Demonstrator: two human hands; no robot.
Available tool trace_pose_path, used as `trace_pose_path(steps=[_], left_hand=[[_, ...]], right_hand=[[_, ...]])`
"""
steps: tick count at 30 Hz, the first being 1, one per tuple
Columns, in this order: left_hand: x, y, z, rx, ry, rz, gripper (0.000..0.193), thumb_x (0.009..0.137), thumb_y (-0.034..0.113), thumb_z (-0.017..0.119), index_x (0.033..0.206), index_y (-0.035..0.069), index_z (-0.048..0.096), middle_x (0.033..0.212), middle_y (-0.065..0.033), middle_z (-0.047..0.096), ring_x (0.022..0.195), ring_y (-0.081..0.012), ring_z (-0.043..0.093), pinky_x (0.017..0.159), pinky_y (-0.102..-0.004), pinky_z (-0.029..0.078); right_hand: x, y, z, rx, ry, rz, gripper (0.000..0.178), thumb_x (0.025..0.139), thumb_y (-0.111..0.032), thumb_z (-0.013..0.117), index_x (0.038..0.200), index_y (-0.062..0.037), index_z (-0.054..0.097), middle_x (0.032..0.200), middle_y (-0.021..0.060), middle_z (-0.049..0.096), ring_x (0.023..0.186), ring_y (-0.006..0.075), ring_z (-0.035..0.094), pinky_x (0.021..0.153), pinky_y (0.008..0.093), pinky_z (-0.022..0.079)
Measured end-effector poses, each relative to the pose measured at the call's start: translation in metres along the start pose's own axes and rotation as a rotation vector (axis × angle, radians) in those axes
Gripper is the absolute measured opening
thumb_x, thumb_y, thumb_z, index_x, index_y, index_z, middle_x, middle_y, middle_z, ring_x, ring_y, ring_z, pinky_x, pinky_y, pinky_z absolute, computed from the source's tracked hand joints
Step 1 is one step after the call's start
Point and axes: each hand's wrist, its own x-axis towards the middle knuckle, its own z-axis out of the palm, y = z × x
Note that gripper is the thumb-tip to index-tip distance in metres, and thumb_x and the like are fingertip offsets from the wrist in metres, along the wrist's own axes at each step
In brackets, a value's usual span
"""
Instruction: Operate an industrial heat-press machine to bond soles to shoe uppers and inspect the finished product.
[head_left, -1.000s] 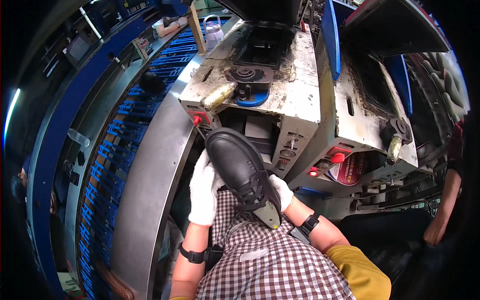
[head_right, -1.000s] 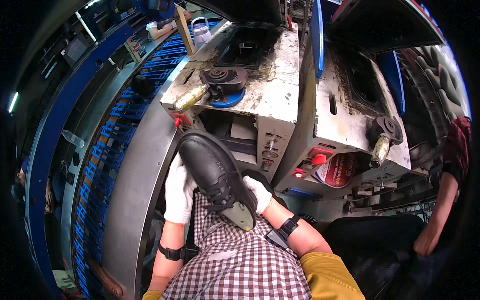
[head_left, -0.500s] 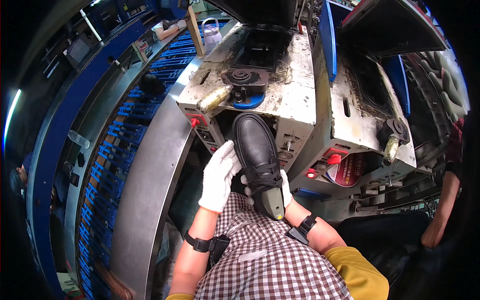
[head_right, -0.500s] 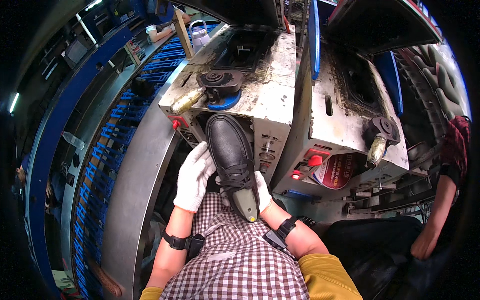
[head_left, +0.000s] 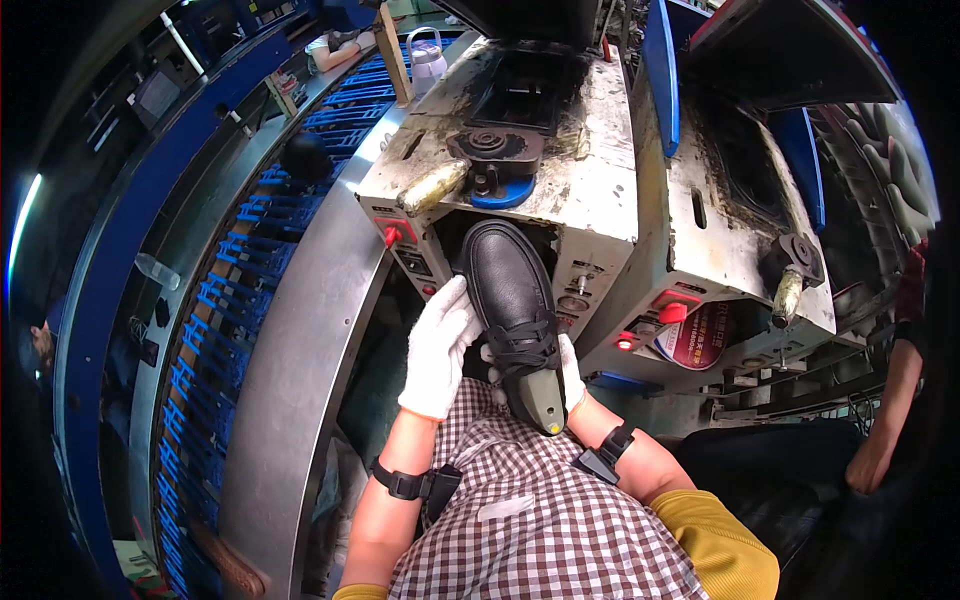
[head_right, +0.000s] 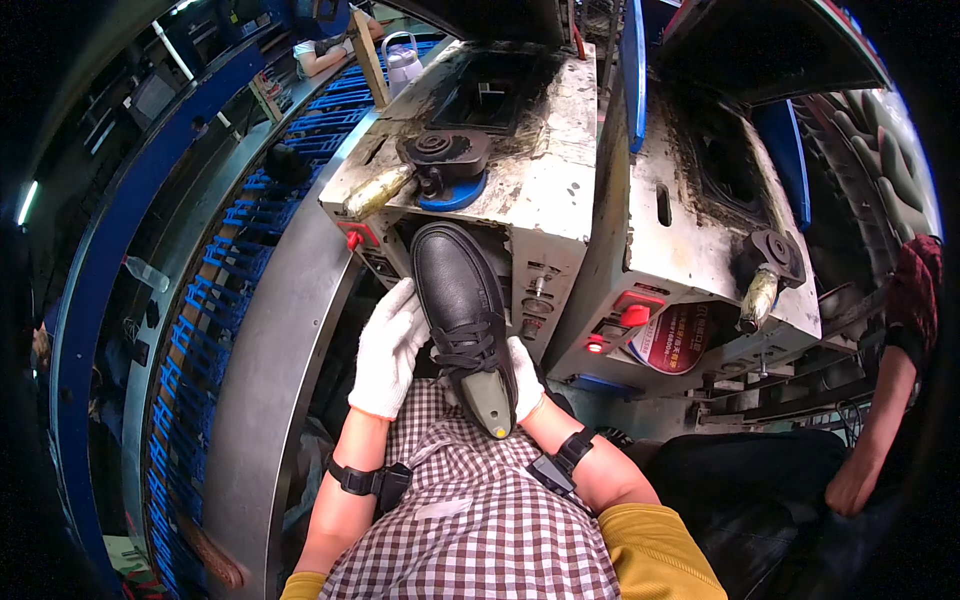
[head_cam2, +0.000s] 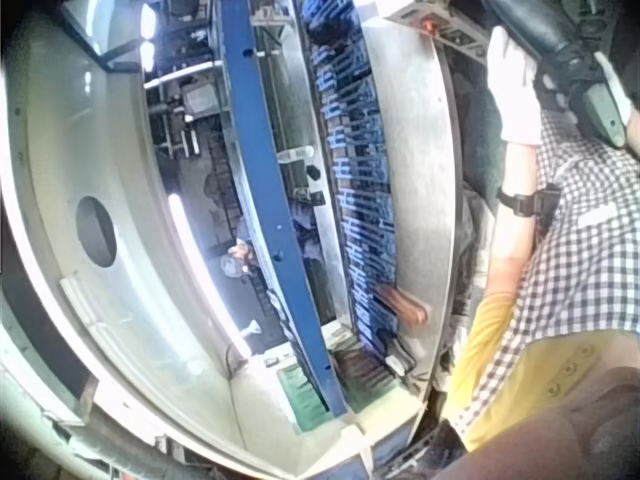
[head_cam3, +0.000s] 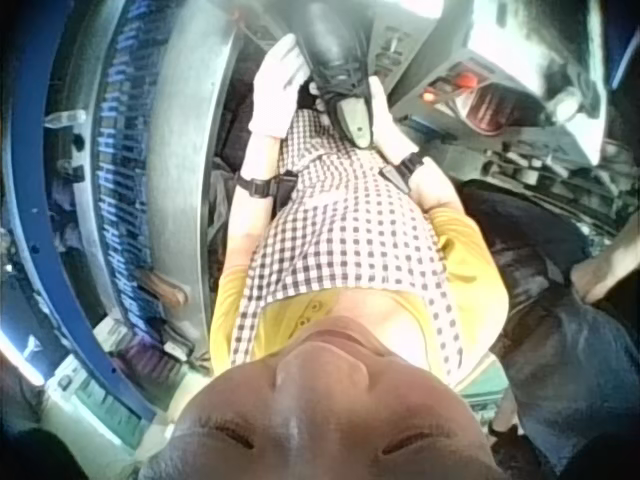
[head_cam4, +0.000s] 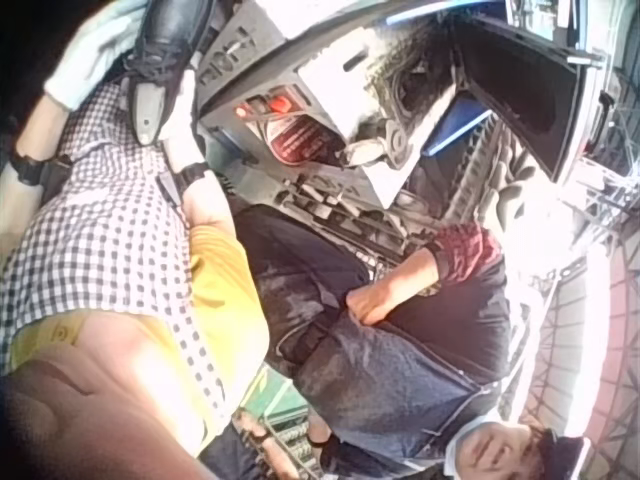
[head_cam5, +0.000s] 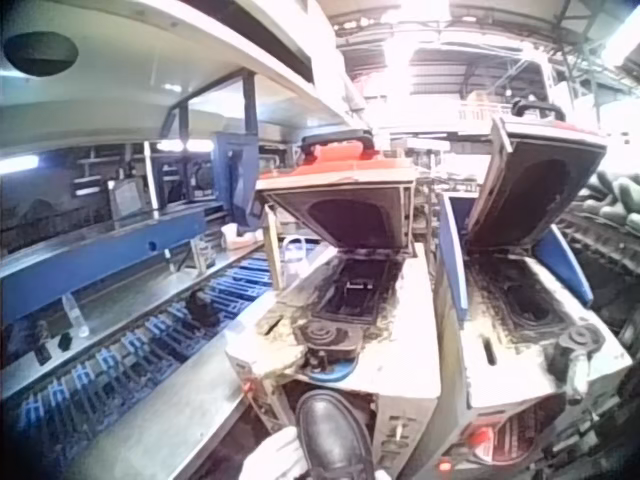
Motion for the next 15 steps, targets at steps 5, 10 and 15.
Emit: trace_pose_path(steps=[5,10,15], left_hand=[[0.000,0.000,0.000,-0.019,-0.010,-0.010,0.077,0.099,0.016,0.066,0.159,-0.013,0.029,0.158,-0.0266,0.047,0.139,-0.0311,0.056,0.105,-0.0342,0.050],[0.000,-0.002,-0.002,-0.040,-0.015,-0.005,0.076,0.099,0.015,0.066,0.159,-0.013,0.029,0.157,-0.0275,0.047,0.140,-0.0327,0.055,0.109,-0.0362,0.049],[0.000,-0.005,-0.008,-0.032,-0.019,-0.008,0.074,0.102,0.018,0.065,0.160,-0.011,0.029,0.155,-0.0280,0.049,0.138,-0.0340,0.057,0.109,-0.0377,0.051]], right_hand=[[0.002,-0.003,0.003,0.035,-0.009,0.044,0.089,0.097,-0.067,0.054,0.160,-0.0051,0.041,0.149,0.0244,0.056,0.115,0.0404,0.068,0.088,0.0575,0.060],[0.001,0.001,0.005,-0.011,-0.012,-0.018,0.087,0.098,-0.067,0.052,0.159,-0.0047,0.043,0.148,0.0245,0.058,0.114,0.0402,0.069,0.088,0.0566,0.059],[0.000,-0.001,-0.001,-0.047,-0.034,-0.007,0.088,0.096,-0.063,0.059,0.159,-0.0046,0.042,0.149,0.0243,0.057,0.117,0.0402,0.068,0.092,0.0553,0.058]])
